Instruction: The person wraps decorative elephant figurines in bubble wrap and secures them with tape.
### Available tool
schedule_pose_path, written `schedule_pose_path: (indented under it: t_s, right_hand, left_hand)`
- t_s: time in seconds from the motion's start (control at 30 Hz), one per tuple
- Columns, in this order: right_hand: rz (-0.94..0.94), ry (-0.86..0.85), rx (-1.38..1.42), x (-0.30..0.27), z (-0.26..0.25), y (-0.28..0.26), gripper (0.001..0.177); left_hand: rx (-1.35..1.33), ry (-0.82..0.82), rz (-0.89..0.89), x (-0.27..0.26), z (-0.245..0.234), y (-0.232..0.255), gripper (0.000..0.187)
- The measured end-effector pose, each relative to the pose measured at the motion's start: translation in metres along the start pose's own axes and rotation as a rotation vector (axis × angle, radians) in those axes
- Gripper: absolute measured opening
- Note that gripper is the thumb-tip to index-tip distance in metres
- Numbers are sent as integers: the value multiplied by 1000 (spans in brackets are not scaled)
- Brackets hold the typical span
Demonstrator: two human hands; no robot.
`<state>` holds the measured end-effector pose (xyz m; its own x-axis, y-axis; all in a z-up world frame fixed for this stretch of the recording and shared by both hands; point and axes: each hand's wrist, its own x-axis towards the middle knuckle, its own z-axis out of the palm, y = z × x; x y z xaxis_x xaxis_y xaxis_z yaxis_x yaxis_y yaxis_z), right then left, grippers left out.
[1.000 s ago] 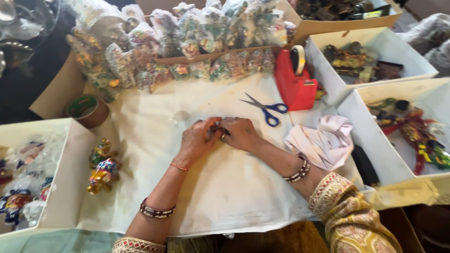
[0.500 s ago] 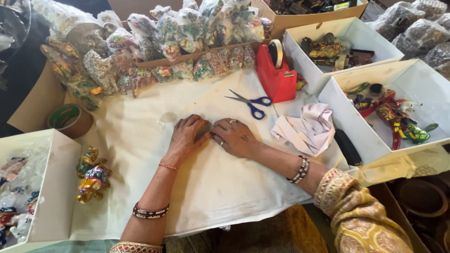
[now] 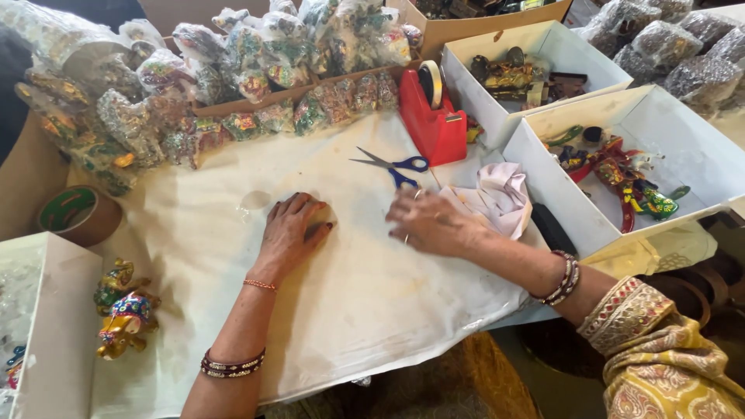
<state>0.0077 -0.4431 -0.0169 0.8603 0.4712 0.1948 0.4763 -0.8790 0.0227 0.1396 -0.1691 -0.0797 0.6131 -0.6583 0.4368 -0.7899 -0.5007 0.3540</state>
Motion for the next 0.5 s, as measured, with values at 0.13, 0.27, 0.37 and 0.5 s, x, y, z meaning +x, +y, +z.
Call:
schedule_pose_path:
  t_s: [0.13, 0.27, 0.37, 0.5]
  right_hand:
    - [118, 72, -124, -8, -12, 30, 30]
    - [467, 111, -165, -32, -33, 43, 41]
    - [667, -7, -131, -54, -31, 54, 59]
    - [675, -56, -59, -97, 6, 79, 73]
  left_hand:
    - [-5, -4, -14, 0, 0, 1, 43]
    - [-5, 5, -6, 0, -2, 2, 43]
    - [-12, -3, -14, 0, -4, 4, 43]
    - [-17, -10, -20, 0, -6, 6, 42]
